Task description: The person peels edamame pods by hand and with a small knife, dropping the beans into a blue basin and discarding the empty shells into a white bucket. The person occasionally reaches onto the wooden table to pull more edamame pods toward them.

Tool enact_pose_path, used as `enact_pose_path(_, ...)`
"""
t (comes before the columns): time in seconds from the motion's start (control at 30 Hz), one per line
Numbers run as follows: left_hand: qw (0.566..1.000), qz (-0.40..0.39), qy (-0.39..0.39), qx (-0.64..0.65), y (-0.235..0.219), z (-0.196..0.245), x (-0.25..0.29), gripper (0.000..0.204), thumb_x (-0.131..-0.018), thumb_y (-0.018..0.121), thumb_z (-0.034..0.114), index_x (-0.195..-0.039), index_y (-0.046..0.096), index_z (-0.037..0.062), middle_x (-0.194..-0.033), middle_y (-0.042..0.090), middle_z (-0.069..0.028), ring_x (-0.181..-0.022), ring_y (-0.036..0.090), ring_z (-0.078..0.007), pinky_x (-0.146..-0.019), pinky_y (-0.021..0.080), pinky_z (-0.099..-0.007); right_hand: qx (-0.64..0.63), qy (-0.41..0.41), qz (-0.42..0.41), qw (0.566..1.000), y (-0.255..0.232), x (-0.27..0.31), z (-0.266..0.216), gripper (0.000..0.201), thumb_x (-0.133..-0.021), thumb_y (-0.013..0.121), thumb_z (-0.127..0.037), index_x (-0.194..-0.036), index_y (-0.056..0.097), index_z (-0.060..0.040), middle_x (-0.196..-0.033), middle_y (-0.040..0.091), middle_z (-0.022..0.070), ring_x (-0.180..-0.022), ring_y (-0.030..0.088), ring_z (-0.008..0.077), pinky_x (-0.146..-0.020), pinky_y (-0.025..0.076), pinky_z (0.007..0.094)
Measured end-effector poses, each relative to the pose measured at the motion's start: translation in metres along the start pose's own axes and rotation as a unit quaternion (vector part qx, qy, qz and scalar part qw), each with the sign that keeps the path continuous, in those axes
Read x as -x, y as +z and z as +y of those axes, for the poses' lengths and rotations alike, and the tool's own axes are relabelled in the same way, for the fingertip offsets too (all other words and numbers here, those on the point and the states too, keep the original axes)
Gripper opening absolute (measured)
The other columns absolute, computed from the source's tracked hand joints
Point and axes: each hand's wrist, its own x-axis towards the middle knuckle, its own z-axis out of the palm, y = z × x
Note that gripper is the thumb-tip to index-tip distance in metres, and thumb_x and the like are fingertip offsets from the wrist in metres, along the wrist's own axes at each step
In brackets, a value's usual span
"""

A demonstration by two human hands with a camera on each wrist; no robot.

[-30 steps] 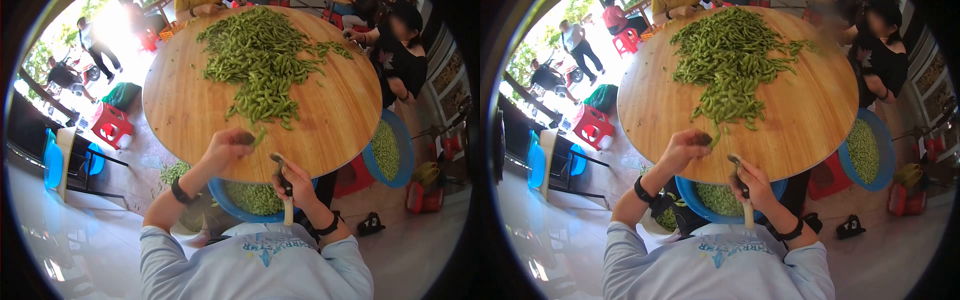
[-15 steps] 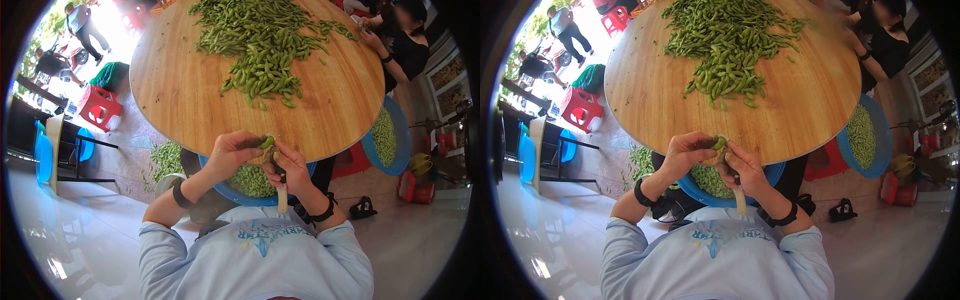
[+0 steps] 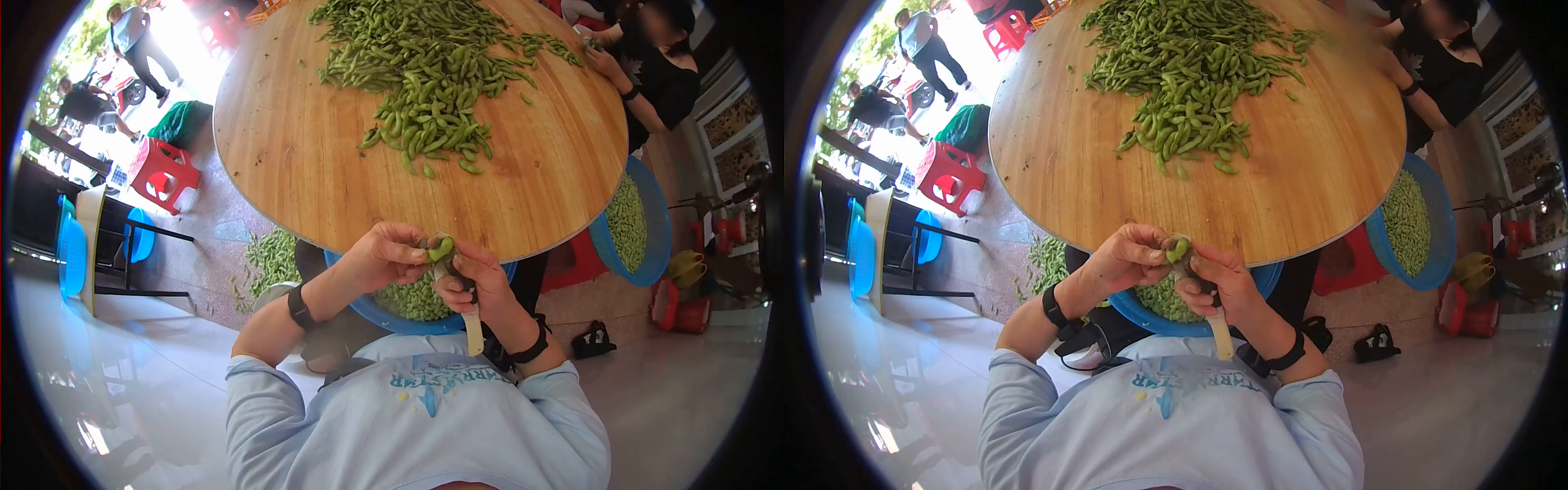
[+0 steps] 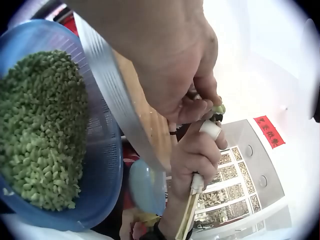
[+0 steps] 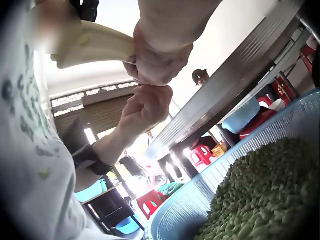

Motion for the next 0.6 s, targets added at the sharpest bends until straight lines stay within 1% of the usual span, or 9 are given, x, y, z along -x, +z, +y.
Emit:
enact_pose_path(0.07,0.999,-0.036,-0.009,0.033,0.0,0.002,-0.005,0.016,-0.083,0.064,0.001,-0.099,0.062,-0.0017,-0.08,0.062,-0.0072,-0.06,0.056,-0.0144,-0.049,0.042,-0.0267,-0.073,0.021,-0.006,0.997,0.0,-0.002,-0.004,0.029,-0.097,0.045,-0.019,-0.123,0.05,-0.0078,-0.073,0.047,0.0063,-0.051,0.04,0.01,-0.039,0.034,0.0196)
enact_pose_path(0.17,0.995,0.056,0.018,-0.075,0.016,0.004,-0.004,0.017,-0.081,0.066,0.004,-0.097,0.061,-0.001,-0.077,0.061,-0.009,-0.059,0.057,-0.0194,-0.05,0.043,-0.0306,-0.064,-0.001,0.047,0.997,-0.003,-0.004,-0.002,0.023,-0.097,0.046,-0.021,-0.116,0.053,-0.0091,-0.073,0.046,0.0056,-0.051,0.04,0.0099,-0.038,0.033,0.0189)
enact_pose_path(0.2,0.895,0.087,0.178,-0.398,0.023,0.005,-0.003,0.018,-0.08,0.067,0.005,-0.095,0.06,-0.0009,-0.074,0.059,-0.0096,-0.058,0.056,-0.0204,-0.051,0.044,-0.031,-0.065,-0.002,0.046,0.997,-0.002,-0.004,-0.002,0.023,-0.097,0.046,-0.021,-0.116,0.053,-0.0091,-0.073,0.046,0.0056,-0.051,0.04,0.0099,-0.038,0.033,0.0189)
enact_pose_path(0.23,0.67,0.105,0.313,-0.665,0.027,0.005,-0.003,0.019,-0.078,0.068,0.005,-0.094,0.059,-0.0009,-0.072,0.056,-0.0103,-0.057,0.055,-0.0214,-0.053,0.044,-0.0314,-0.078,-0.001,0.049,0.996,-0.001,-0.004,-0.001,0.021,-0.097,0.047,-0.021,-0.114,0.053,-0.01,-0.074,0.046,0.0056,-0.051,0.04,0.0097,-0.037,0.033,0.0187)
enact_pose_path(0.27,0.67,0.106,0.313,-0.665,0.03,0.003,-0.003,0.019,-0.078,0.068,0.005,-0.094,0.059,-0.0009,-0.072,0.056,-0.0103,-0.057,0.055,-0.0214,-0.053,0.044,-0.0314,-0.092,0.002,0.053,0.994,0.0,-0.004,0.0,0.019,-0.097,0.047,-0.022,-0.111,0.054,-0.0109,-0.074,0.046,0.0055,-0.052,0.04,0.0096,-0.037,0.033,0.0184)
enact_pose_path(0.33,0.507,0.113,0.403,-0.754,0.034,0.0,0.0,0.021,-0.075,0.07,0.006,-0.093,0.061,-0.0005,-0.072,0.056,-0.0132,-0.058,0.056,-0.0245,-0.055,0.046,-0.0317,-0.094,0.002,0.045,0.995,-0.003,-0.004,0.003,0.019,-0.097,0.047,-0.022,-0.112,0.054,-0.0114,-0.074,0.047,0.0056,-0.052,0.04,0.0093,-0.037,0.032,0.0182)
enact_pose_path(0.47,0.589,0.114,0.375,-0.707,0.038,-0.001,0.005,0.019,-0.078,0.069,0.007,-0.094,0.063,-0.0006,-0.071,0.059,-0.0079,-0.059,0.058,-0.0179,-0.054,0.044,-0.0277,-0.09,-0.005,0.054,0.994,-0.002,-0.004,0.008,0.019,-0.097,0.048,-0.022,-0.112,0.055,-0.0119,-0.074,0.047,0.0057,-0.051,0.04,0.009,-0.037,0.032,0.018)
enact_pose_path(0.53,0.876,0.173,0.192,-0.406,0.04,-0.005,0.004,0.014,-0.084,0.063,0.008,-0.092,0.064,-0.0038,-0.068,0.059,-0.007,-0.06,0.057,-0.0135,-0.055,0.046,-0.0278,-0.073,-0.016,0.063,0.995,0.002,-0.004,0.007,0.019,-0.097,0.048,-0.022,-0.112,0.055,-0.0121,-0.074,0.048,0.0058,-0.051,0.04,0.0089,-0.037,0.032,0.018)
enact_pose_path(0.6,0.9,0.197,0.136,-0.364,0.045,-0.002,0.006,0.015,-0.087,0.061,0.01,-0.091,0.064,-0.0044,-0.067,0.059,-0.0054,-0.061,0.055,-0.0095,-0.055,0.046,-0.027,-0.058,-0.029,0.077,0.995,0.003,-0.002,0.009,0.019,-0.097,0.048,-0.022,-0.112,0.055,-0.0122,-0.073,0.048,0.0059,-0.051,0.04,0.0088,-0.037,0.032,0.0179)
